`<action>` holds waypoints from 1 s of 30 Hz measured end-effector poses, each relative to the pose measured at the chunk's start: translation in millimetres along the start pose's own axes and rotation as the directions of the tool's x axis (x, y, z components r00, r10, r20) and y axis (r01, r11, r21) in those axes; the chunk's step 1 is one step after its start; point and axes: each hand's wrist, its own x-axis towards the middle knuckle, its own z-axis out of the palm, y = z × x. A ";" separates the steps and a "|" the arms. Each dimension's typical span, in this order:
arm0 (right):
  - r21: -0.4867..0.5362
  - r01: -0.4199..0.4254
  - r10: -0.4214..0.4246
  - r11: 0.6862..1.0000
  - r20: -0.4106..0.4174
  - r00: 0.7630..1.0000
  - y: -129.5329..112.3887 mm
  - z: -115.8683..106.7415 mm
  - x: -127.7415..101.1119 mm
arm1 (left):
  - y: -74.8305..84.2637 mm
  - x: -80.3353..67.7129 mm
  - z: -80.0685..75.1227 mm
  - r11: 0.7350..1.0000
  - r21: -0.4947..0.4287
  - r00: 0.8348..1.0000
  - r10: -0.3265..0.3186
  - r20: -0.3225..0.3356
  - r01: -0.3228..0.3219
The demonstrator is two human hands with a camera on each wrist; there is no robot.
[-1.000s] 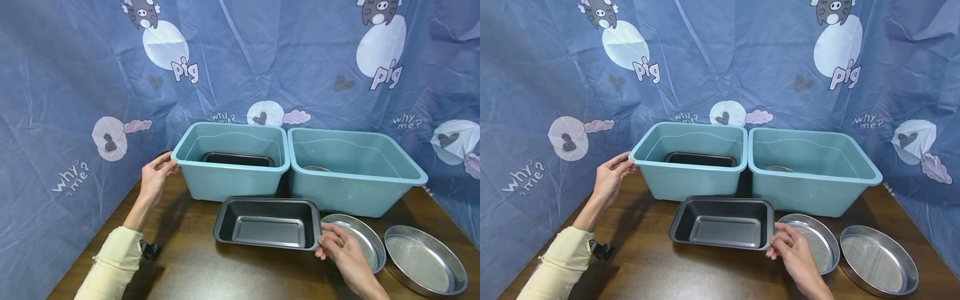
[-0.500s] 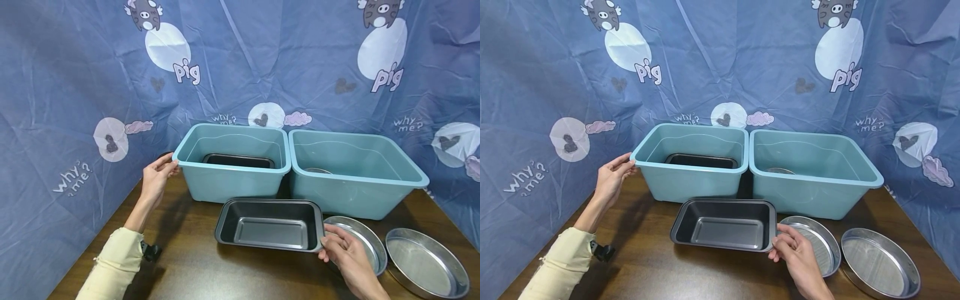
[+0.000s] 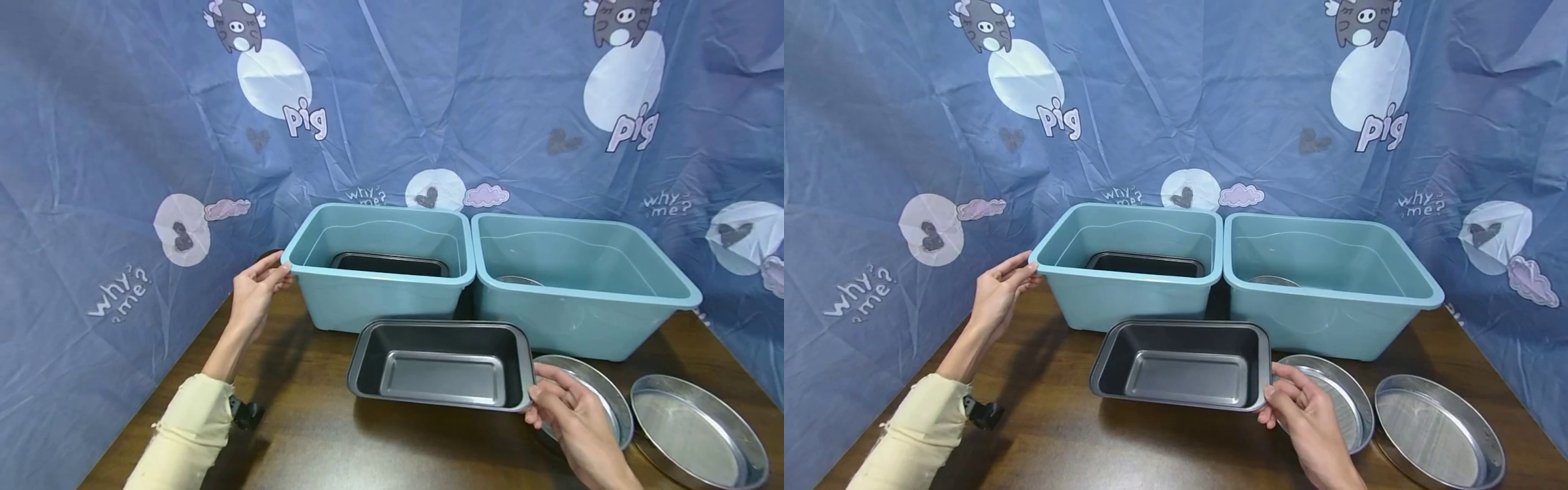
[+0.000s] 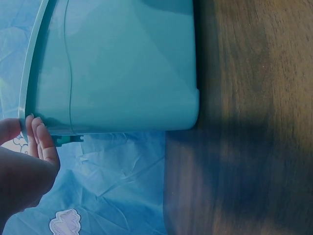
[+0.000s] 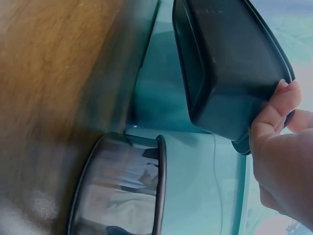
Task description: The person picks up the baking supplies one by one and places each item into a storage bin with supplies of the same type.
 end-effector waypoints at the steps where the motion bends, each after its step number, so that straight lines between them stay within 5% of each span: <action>1: 0.003 0.004 -0.004 1.000 0.001 1.000 -0.3 -0.2 0.0 | -0.2 -0.2 -0.1 1.000 0.000 1.000 0.001 0.001 -0.001; 30: 0.111 0.127 -0.135 0.986 0.069 0.988 -7.7 -0.8 1.4 | -6.4 2.5 -0.3 1.000 -0.010 1.000 0.013 0.000 -0.013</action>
